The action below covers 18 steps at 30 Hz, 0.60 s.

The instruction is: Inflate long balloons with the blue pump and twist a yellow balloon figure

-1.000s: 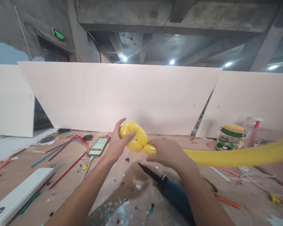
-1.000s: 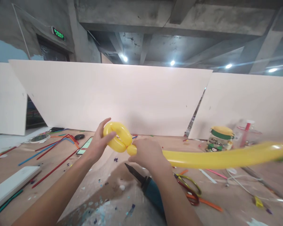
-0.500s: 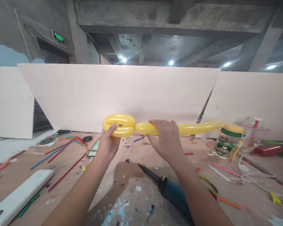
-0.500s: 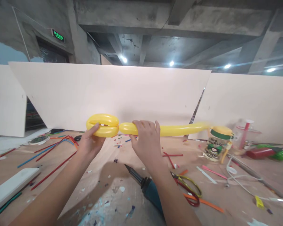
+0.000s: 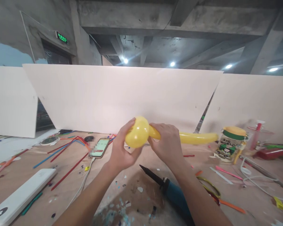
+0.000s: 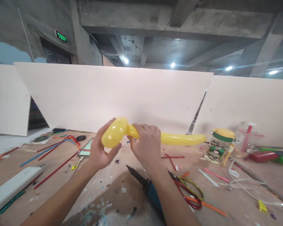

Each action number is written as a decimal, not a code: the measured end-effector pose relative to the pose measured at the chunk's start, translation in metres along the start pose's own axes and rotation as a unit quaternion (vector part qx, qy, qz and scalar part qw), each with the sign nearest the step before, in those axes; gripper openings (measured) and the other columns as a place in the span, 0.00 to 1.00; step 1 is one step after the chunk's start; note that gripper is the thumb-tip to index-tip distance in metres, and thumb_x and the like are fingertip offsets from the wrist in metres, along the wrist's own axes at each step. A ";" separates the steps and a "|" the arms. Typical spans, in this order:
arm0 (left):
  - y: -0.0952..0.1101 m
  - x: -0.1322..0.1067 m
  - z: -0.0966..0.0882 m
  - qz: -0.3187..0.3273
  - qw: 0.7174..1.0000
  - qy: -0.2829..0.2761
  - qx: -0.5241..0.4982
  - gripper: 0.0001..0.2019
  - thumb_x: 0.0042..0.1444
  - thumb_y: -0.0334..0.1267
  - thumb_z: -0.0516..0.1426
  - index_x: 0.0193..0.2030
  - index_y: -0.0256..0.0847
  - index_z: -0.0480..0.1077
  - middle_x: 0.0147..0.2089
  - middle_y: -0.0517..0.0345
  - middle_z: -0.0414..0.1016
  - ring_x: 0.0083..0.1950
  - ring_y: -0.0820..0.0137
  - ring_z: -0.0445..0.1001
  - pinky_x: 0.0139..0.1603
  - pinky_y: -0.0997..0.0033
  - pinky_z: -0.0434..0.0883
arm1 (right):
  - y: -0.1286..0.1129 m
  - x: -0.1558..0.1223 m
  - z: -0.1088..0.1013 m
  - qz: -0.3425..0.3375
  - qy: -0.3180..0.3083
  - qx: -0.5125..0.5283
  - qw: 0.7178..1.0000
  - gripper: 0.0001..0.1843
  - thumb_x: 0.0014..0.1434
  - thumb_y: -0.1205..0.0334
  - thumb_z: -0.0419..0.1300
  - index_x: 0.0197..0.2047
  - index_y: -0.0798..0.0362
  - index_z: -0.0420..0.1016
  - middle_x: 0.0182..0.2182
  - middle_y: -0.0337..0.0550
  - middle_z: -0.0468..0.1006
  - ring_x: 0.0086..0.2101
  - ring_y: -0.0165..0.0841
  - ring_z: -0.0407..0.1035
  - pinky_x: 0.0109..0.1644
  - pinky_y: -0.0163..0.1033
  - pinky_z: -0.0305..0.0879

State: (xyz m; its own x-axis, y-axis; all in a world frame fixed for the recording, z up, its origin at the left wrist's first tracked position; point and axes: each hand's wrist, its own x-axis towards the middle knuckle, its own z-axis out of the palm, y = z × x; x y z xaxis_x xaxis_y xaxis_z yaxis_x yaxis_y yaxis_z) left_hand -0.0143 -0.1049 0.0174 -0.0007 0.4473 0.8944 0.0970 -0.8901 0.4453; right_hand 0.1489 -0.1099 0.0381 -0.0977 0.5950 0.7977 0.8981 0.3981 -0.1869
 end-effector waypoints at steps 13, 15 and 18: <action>0.009 -0.005 -0.008 0.103 0.993 -0.033 0.045 0.26 0.41 0.31 0.58 0.50 0.53 0.73 0.61 0.57 0.66 0.63 0.50 0.59 0.65 0.43 0.50 | 0.004 0.004 -0.003 0.185 0.051 0.191 0.963 0.25 0.45 0.58 0.60 0.46 0.49 0.55 0.35 0.43 0.73 0.30 0.38 0.68 0.31 0.40 0.61; 0.009 0.000 -0.010 0.074 0.996 0.002 0.046 0.23 0.43 0.28 0.57 0.46 0.52 0.76 0.58 0.56 0.69 0.61 0.53 0.62 0.63 0.46 0.55 | 0.007 0.006 -0.006 0.160 0.063 0.226 0.959 0.27 0.45 0.58 0.61 0.48 0.49 0.58 0.39 0.45 0.73 0.36 0.39 0.68 0.35 0.41 0.63; 0.006 0.008 -0.010 0.012 0.997 0.072 0.041 0.19 0.47 0.26 0.56 0.43 0.50 0.77 0.56 0.54 0.70 0.59 0.58 0.65 0.62 0.52 0.59 | 0.011 0.007 -0.011 0.125 0.031 0.257 0.958 0.19 0.48 0.56 0.60 0.44 0.50 0.65 0.38 0.43 0.73 0.37 0.38 0.67 0.37 0.40 0.64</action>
State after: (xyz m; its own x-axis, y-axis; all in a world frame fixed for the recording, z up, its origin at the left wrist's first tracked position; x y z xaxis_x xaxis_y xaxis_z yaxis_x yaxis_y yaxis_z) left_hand -0.0235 -0.1074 0.0279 -0.1389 0.4039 0.9042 0.1798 -0.8876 0.4241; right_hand 0.1627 -0.1092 0.0480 0.1330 0.6796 0.7214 0.5586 0.5498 -0.6210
